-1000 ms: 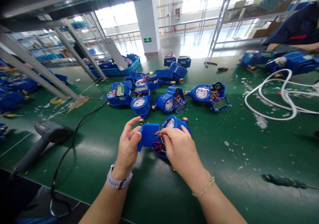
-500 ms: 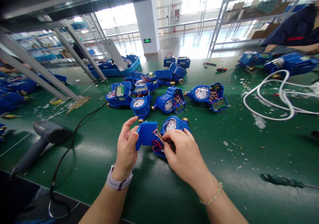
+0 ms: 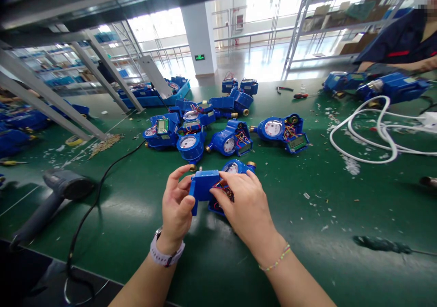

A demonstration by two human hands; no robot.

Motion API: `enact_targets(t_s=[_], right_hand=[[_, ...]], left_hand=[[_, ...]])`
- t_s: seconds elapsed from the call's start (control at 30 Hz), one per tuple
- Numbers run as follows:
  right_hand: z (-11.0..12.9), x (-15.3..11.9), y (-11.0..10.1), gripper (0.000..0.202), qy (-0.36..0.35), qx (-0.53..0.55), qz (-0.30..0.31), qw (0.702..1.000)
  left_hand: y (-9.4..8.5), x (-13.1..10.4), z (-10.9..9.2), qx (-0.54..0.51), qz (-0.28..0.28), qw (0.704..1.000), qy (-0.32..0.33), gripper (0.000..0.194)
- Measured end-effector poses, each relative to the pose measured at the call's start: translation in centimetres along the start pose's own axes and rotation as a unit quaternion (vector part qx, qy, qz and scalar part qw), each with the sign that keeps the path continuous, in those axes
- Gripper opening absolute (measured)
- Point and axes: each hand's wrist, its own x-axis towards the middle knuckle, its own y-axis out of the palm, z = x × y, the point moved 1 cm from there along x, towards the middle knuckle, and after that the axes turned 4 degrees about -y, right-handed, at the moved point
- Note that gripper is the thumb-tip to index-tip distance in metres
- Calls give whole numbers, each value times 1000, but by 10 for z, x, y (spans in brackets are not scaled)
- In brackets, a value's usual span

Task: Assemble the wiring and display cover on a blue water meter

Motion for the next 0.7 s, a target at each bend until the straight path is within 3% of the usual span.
enact_targets(t_s=[0.37, 0.57, 0.7], right_hand=[[-2, -4, -2, 26, -72, -70, 36, 994], [-7, -2, -10, 21, -59, -6, 32, 998], [-9, -4, -17, 23, -21, 32, 50, 998]], left_hand=[[-2, -4, -1, 114, -15, 993, 38, 69], [-6, 2, -8, 137, 30, 990, -25, 58], [-7, 6, -7, 74, 52, 992, -92, 59]])
